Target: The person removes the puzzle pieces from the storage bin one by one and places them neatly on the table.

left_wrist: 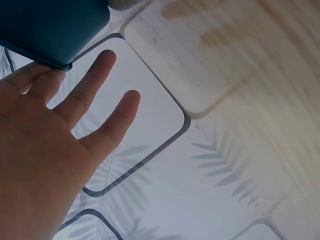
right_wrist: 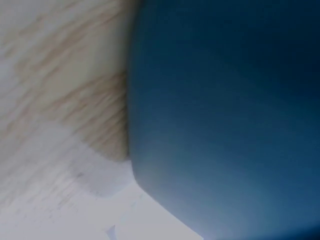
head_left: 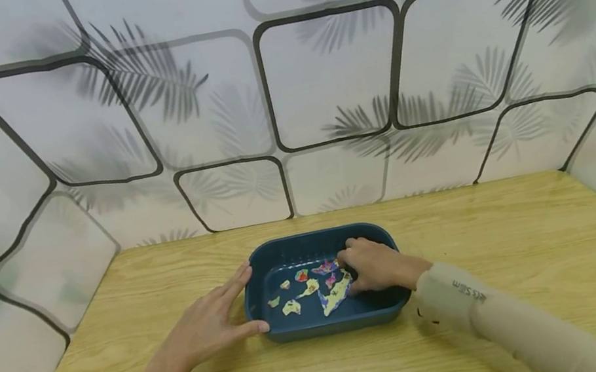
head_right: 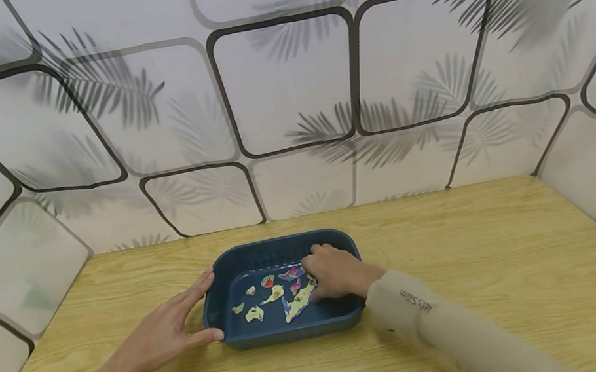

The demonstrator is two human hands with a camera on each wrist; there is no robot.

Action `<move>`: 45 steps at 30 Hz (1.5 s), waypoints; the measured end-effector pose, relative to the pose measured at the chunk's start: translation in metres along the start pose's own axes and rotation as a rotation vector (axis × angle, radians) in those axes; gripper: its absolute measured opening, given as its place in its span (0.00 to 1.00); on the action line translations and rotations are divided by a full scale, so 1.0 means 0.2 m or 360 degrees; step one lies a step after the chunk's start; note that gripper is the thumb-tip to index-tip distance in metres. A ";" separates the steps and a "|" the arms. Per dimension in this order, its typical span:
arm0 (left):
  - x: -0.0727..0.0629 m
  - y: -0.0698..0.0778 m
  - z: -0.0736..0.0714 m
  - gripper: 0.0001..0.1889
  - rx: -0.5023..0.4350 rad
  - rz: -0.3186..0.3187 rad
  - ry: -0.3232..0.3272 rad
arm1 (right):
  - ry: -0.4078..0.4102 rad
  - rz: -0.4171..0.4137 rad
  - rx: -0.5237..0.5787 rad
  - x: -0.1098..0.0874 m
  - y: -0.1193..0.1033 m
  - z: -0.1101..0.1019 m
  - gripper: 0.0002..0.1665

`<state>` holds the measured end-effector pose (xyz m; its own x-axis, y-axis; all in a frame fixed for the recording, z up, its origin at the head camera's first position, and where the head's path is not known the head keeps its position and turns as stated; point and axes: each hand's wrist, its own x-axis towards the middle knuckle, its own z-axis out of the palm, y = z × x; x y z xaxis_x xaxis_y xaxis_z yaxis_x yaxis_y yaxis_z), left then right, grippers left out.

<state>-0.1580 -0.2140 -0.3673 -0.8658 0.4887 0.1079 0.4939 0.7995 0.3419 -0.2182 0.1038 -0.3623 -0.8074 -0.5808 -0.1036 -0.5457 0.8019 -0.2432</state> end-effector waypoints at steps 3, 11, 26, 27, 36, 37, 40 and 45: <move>0.00 0.00 0.00 0.52 -0.0008 -0.0008 -0.0005 | 0.0010 -0.0046 -0.0029 0.01 0.01 0.00 0.19; 0.00 0.00 -0.01 0.52 -0.0015 -0.0023 -0.0017 | 0.0089 -0.0162 -0.0097 0.03 0.05 0.00 0.10; -0.01 0.01 -0.01 0.51 -0.0051 -0.0035 -0.0019 | 0.0033 -0.0165 -0.0085 0.02 0.03 -0.02 0.11; -0.01 0.01 -0.01 0.51 -0.0054 -0.0038 -0.0019 | 0.0036 -0.0167 -0.0094 0.02 0.03 -0.02 0.12; 0.00 0.00 -0.01 0.52 -0.0065 -0.0055 -0.0036 | 0.0062 -0.0152 -0.0190 0.04 0.06 -0.02 0.10; 0.00 0.00 -0.01 0.52 -0.0062 -0.0051 -0.0034 | 0.0044 -0.0145 -0.0188 0.04 0.06 -0.03 0.11; 0.00 0.00 -0.01 0.51 -0.0071 -0.0047 -0.0037 | 0.0007 -0.0107 -0.0163 0.04 0.06 -0.04 0.16; 0.00 0.00 0.00 0.52 -0.0066 -0.0042 -0.0034 | -0.0100 -0.0001 -0.0087 0.04 0.04 -0.03 0.42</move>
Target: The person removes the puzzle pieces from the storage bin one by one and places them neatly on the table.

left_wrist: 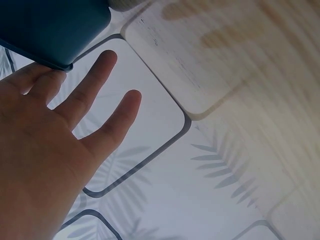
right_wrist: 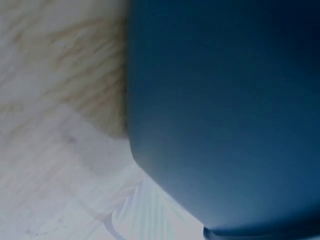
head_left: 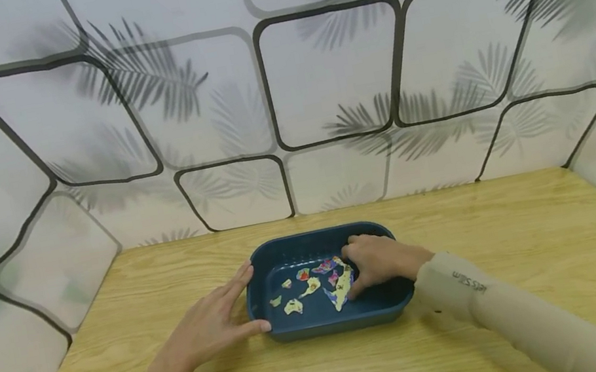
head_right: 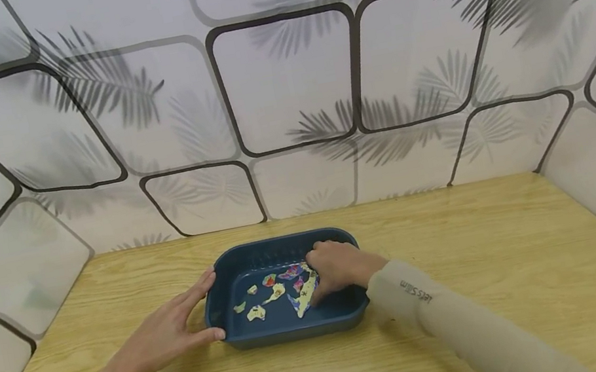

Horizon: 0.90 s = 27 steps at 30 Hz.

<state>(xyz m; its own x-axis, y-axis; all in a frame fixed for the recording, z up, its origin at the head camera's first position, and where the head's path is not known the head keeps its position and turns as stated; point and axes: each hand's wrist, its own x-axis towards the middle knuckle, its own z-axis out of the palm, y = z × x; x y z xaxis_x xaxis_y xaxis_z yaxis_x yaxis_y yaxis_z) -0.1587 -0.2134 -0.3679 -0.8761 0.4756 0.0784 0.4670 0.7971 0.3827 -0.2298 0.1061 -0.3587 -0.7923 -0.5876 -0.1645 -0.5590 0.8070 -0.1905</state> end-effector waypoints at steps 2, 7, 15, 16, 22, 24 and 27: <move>0.00 0.00 0.00 0.52 0.0005 -0.0006 0.0006 | -0.0045 0.0022 0.0025 0.00 -0.01 0.00 0.49; 0.00 0.00 0.00 0.52 -0.0006 -0.0005 0.0001 | -0.0087 0.0072 0.0042 -0.01 -0.03 0.03 0.55; 0.00 0.01 -0.01 0.52 -0.0004 0.0003 0.0001 | -0.0007 0.0110 0.0003 -0.01 -0.06 0.06 0.54; 0.00 0.01 -0.01 0.52 -0.0003 0.0004 0.0000 | 0.0005 0.0110 -0.0008 -0.01 -0.07 0.07 0.54; 0.00 0.01 -0.01 0.52 0.0006 -0.0001 0.0000 | 0.0006 0.0135 -0.0093 0.00 -0.09 0.08 0.56; 0.00 0.01 -0.01 0.52 0.0007 -0.0005 0.0000 | 0.0000 0.0140 -0.0108 0.00 -0.10 0.08 0.57; 0.00 0.01 -0.01 0.52 0.0013 -0.0007 -0.0001 | -0.0004 0.0138 -0.0121 0.00 -0.09 0.09 0.57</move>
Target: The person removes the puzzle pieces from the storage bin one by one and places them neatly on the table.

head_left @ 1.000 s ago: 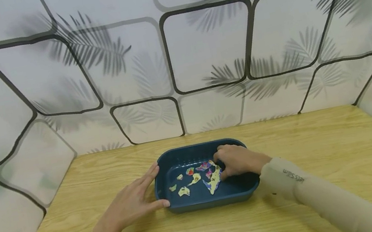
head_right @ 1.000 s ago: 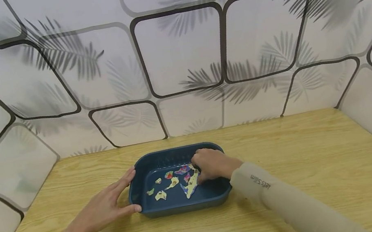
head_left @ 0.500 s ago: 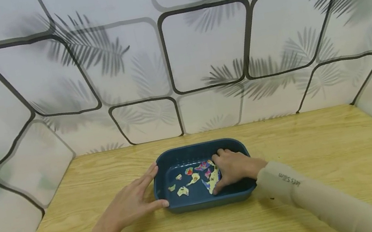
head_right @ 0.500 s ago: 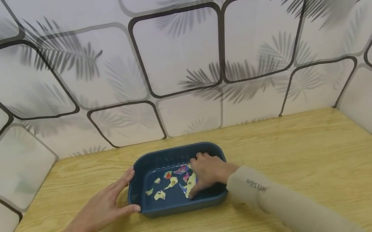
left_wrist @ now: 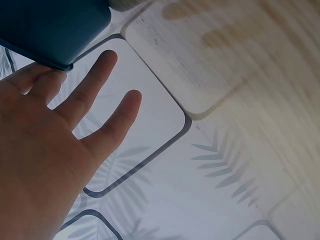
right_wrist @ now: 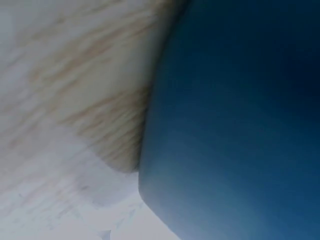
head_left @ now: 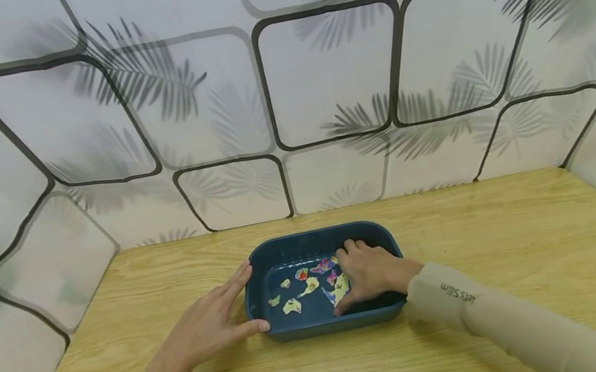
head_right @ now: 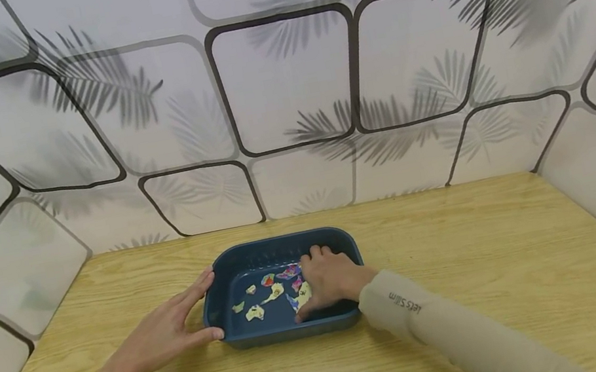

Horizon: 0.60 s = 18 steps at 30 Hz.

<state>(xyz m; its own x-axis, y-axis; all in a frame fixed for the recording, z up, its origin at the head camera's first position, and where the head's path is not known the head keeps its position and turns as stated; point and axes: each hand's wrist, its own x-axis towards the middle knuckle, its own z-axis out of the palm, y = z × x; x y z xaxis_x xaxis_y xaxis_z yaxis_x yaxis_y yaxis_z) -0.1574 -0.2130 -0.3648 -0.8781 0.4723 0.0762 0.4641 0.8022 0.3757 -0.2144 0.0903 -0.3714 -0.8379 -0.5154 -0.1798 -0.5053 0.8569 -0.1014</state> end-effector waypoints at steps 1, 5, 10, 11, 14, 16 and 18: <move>0.00 0.00 0.00 0.52 -0.0003 -0.0001 -0.0001 | -0.0003 -0.0003 -0.0002 0.00 0.00 0.00 0.57; 0.00 0.00 0.00 0.52 -0.0013 0.0003 -0.0005 | -0.0012 -0.0048 -0.0038 0.00 0.02 -0.02 0.57; 0.00 0.00 0.01 0.52 -0.0025 0.0000 -0.0012 | -0.0014 -0.0151 -0.0052 -0.02 0.07 -0.06 0.54; 0.00 0.00 0.01 0.52 -0.0023 0.0000 -0.0013 | -0.0008 -0.0176 -0.0048 -0.02 0.08 -0.07 0.54; 0.00 0.00 0.01 0.52 -0.0020 0.0006 -0.0007 | 0.0005 -0.0250 -0.0028 -0.02 0.11 -0.10 0.53; 0.00 0.00 0.01 0.52 -0.0019 0.0009 -0.0005 | 0.0018 -0.0302 -0.0014 -0.02 0.13 -0.13 0.53; 0.00 -0.01 0.00 0.52 -0.0020 0.0009 -0.0003 | 0.0015 -0.0340 0.0010 -0.03 0.14 -0.14 0.53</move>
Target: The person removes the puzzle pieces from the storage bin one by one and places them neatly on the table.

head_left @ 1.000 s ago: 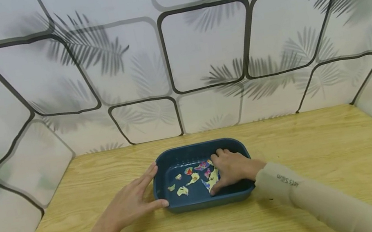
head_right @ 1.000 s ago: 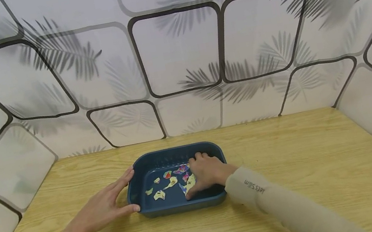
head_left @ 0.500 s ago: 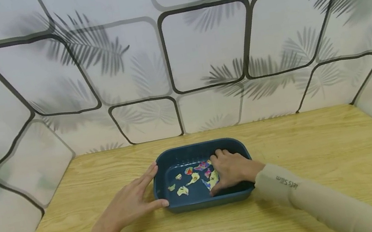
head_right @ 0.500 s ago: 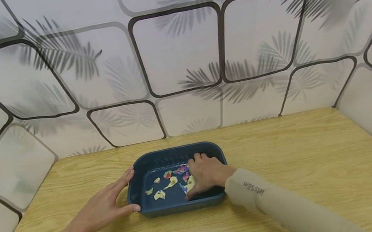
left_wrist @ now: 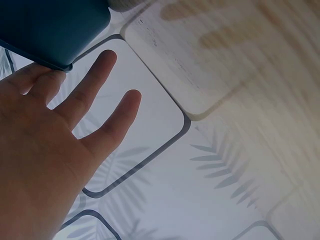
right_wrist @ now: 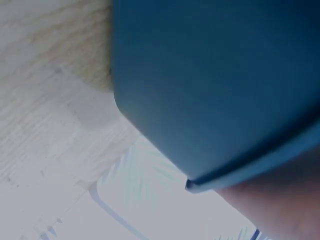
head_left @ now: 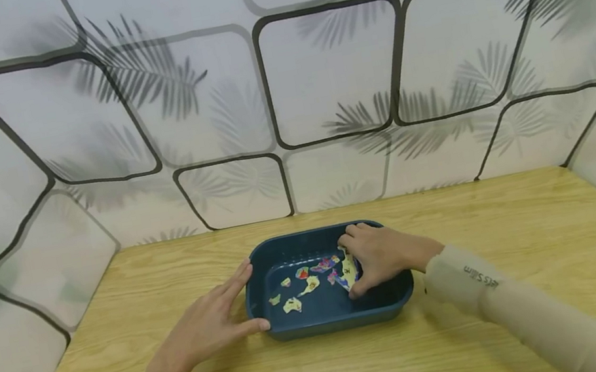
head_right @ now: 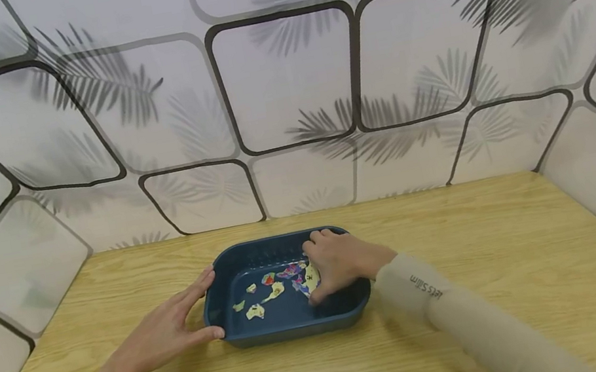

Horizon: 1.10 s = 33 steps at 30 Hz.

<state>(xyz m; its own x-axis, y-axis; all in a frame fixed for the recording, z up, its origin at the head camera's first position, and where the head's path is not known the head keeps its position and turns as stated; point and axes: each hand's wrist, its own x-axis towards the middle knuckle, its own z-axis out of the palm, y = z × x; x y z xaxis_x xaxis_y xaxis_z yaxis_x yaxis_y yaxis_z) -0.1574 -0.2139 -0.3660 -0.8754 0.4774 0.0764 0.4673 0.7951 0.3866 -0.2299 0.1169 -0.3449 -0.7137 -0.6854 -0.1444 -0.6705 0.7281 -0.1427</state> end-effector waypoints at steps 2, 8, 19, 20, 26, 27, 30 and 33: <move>0.00 0.00 0.00 0.51 0.0000 -0.0003 -0.0001 | 0.0001 -0.0025 0.0036 -0.01 0.01 -0.01 0.52; 0.00 0.00 0.00 0.51 -0.0002 0.0001 0.0008 | 0.0008 -0.0060 0.0111 -0.03 0.02 -0.04 0.52; 0.00 -0.01 0.00 0.51 -0.0005 0.0003 0.0012 | 0.0027 -0.0081 0.0201 -0.05 0.04 -0.11 0.52; 0.00 -0.01 0.00 0.51 -0.0007 0.0001 0.0010 | 0.0039 -0.0085 0.0202 -0.05 0.05 -0.13 0.51; 0.01 0.00 0.00 0.52 -0.0013 -0.0001 0.0003 | 0.0127 -0.0056 0.0246 -0.09 0.08 -0.18 0.51; 0.01 0.00 0.00 0.52 -0.0012 -0.0001 0.0002 | 0.0138 -0.0049 0.0249 -0.10 0.08 -0.19 0.51; 0.01 0.00 0.00 0.52 -0.0003 -0.0003 -0.0001 | 0.0169 -0.0058 0.0227 -0.11 0.10 -0.20 0.51; 0.01 0.00 0.00 0.52 0.0013 0.0005 0.0004 | 0.0187 -0.0070 0.0200 -0.13 0.12 -0.20 0.50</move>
<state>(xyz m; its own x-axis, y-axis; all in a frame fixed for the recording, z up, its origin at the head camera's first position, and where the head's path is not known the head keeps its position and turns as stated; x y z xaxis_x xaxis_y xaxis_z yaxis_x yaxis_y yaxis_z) -0.1587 -0.2133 -0.3661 -0.8742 0.4789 0.0798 0.4710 0.7967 0.3787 -0.2355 0.1524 -0.3060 -0.7080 -0.7059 -0.0206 -0.6761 0.6860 -0.2689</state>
